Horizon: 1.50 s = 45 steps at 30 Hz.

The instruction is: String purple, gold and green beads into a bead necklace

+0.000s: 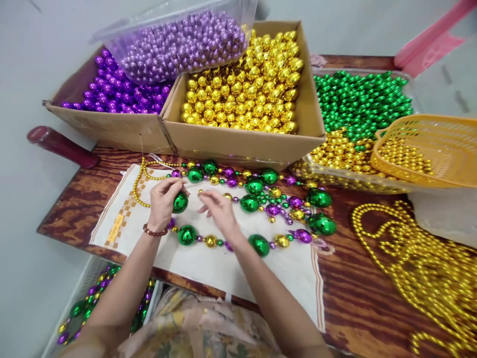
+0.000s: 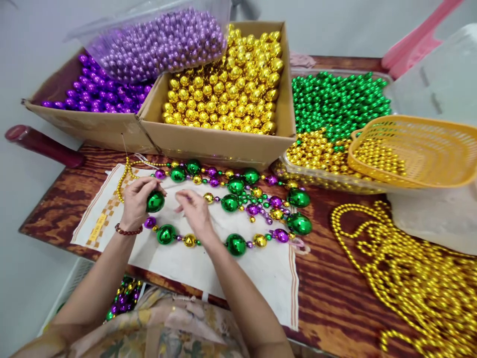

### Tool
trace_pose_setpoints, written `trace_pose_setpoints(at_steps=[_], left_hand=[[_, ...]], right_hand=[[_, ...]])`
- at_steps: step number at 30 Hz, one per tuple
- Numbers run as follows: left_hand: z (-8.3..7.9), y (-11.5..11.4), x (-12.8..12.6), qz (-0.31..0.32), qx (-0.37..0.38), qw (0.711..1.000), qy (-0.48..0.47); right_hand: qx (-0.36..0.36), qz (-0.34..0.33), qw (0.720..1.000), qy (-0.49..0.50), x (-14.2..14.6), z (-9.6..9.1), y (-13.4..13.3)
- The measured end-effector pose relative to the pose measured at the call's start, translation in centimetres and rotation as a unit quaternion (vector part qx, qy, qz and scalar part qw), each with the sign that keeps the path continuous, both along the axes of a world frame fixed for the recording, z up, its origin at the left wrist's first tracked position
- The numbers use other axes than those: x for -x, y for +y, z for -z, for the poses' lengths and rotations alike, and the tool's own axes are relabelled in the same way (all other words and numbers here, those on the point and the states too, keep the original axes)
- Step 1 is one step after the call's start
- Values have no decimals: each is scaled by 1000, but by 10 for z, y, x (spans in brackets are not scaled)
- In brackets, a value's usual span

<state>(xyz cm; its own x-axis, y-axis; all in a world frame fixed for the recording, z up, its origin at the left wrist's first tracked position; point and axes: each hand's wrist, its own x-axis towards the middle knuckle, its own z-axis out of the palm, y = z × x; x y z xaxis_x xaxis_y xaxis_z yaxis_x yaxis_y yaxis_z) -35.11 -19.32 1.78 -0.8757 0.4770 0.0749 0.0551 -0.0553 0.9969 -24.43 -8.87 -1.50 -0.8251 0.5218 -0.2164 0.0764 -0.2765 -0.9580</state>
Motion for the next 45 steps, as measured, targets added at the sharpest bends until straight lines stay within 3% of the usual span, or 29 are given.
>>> trace_pose_setpoints(at_steps=[3,5,7,10,11,15,20,26,30,35,39,42,45], left_hand=[[-7,3,-3,103,85,988,82],[-9,7,-7,136,127,975,118],[-8,9,-8,153,155,966,142],[-7,9,-6,174,181,953,170],[-7,9,-4,177,184,950,179],[-9,10,-1,198,181,941,206],[-2,13,-4,237,207,912,264],[9,15,2,215,226,885,345],[24,14,10,172,227,882,375],[47,15,12,103,202,913,340],[56,21,7,24,189,958,213],[60,23,4,9,188,971,145],[54,19,5,31,187,969,158]], right_hand=[[-21,-5,998,62,7,-19,29],[-25,-10,996,89,13,-28,40],[-5,42,994,105,17,-33,45],[54,144,978,139,19,-33,45],[68,143,976,148,19,-31,43],[55,32,989,132,13,-21,31],[47,103,986,119,2,-17,32],[67,58,987,136,-6,-20,48],[75,115,976,171,-20,-38,60],[36,201,944,260,-47,-87,79],[-7,231,927,295,-63,-115,78],[-22,233,925,298,-71,-117,72],[-28,216,935,279,-77,-103,70]])
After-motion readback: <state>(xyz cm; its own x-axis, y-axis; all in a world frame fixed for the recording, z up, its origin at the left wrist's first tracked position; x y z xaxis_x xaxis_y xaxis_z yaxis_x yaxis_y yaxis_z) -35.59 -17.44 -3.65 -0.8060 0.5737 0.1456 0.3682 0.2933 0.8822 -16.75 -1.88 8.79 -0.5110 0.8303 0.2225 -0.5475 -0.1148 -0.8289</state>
